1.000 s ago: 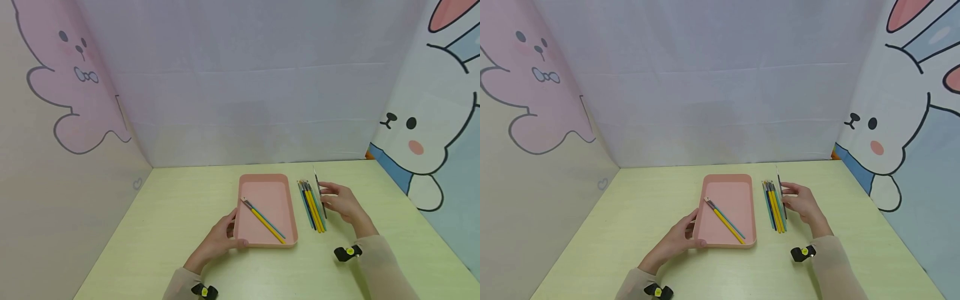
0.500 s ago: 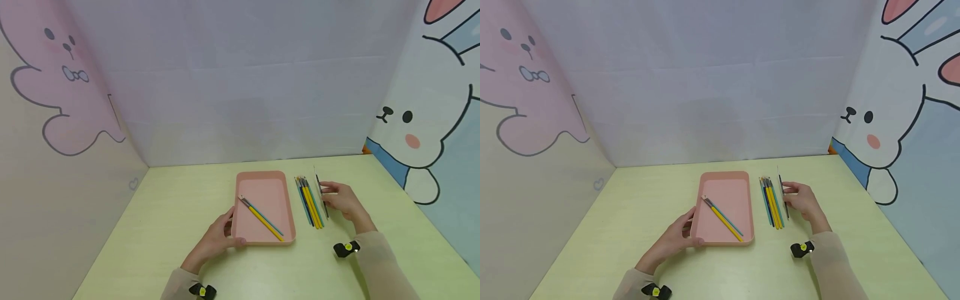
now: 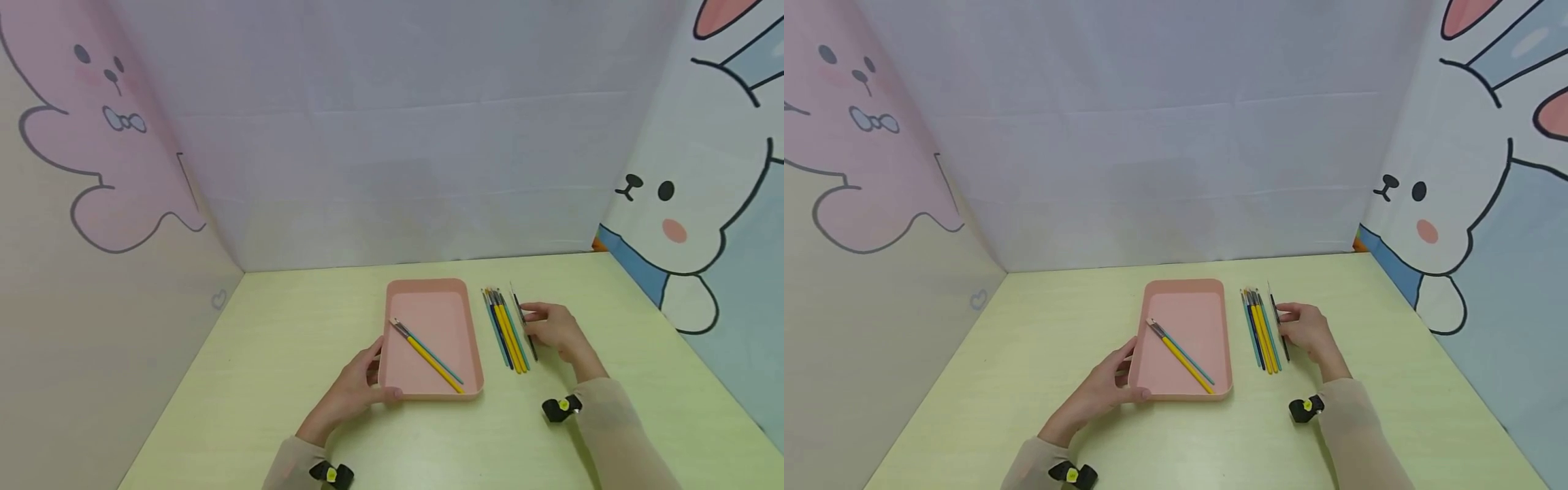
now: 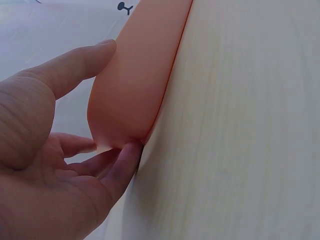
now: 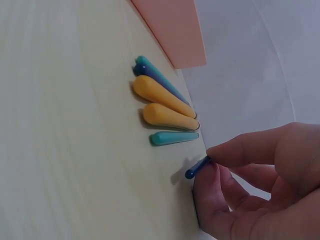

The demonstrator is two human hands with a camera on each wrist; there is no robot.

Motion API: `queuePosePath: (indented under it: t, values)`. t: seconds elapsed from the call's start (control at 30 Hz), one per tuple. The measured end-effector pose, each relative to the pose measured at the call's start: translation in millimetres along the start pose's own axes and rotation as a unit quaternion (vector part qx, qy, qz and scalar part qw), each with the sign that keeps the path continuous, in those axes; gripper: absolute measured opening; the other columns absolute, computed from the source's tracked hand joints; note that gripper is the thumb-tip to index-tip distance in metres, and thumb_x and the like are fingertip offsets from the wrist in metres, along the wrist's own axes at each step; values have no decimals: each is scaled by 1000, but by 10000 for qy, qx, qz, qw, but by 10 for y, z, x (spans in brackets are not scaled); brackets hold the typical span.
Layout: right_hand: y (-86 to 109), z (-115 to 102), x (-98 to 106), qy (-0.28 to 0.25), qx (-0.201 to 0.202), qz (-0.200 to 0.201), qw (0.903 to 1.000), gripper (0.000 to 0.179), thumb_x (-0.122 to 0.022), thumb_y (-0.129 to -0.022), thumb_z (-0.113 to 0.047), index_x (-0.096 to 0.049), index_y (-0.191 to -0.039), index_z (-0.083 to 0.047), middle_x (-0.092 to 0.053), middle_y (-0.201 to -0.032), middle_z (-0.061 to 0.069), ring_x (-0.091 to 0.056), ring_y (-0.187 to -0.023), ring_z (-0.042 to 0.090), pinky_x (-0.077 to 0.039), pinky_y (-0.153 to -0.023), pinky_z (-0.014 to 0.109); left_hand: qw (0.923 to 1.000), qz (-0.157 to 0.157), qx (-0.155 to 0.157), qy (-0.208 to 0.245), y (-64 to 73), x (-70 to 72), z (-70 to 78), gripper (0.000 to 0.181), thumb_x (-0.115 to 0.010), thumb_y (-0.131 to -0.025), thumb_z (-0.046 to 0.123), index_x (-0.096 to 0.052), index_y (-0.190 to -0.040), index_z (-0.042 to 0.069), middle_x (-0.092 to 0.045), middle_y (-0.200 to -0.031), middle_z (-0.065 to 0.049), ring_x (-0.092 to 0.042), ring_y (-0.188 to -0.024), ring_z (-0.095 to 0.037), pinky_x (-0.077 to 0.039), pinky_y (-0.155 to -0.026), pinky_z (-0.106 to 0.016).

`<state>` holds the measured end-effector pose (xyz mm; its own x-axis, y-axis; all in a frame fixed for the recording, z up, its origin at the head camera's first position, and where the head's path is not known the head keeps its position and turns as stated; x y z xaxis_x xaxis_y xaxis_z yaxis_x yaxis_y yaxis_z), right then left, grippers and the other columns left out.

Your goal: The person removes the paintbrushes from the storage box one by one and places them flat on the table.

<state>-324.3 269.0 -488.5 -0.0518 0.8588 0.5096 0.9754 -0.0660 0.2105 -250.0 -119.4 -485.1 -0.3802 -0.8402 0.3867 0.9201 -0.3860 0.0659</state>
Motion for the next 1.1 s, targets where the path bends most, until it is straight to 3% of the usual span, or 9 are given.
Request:
queuePosePath:
  t: [0.4, 0.73, 1.1]
  values:
    - [26, -47, -24, 248, -149, -191, 9994, 53, -65, -100, 4, -51, -151, 8, -61, -137, 31, -64, -109, 33, -62, -83, 30, 10000, 11, 20, 13, -1, 8, 13, 112, -92, -86, 25, -21, -171, 13, -40, -164, -16, -59, -136, -32, -55, -109, -41]
    - [25, -75, -53, 547, 59, -107, 9984, 54, -67, -95, 3, -55, -147, 10, -65, -131, 30, -67, -104, 31, -61, -77, 29, 10000, -23, 70, -46, -9, 8, -6, 114, -93, -85, 26, -19, -171, 13, -38, -166, -12, -58, -137, -30, -54, -110, -37]
    - [31, -79, -58, 687, 27, -168, 9975, 55, -67, -94, 1, -55, -147, 8, -65, -131, 30, -66, -100, 30, -59, -77, 28, 9999, -31, -23, 128, 17, -1, 33, 113, -92, -86, 21, -19, -171, 11, -39, -165, -17, -59, -136, -33, -55, -109, -42]
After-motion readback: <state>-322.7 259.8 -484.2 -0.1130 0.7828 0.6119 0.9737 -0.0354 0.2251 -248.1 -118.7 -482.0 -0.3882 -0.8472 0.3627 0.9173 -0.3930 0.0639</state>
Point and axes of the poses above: each hand's wrist, its own y-axis away from the middle knuckle, its own x-axis out of the back of the hand, z = x × y, the point moved 9 cm from there along -y, towards the middle knuckle
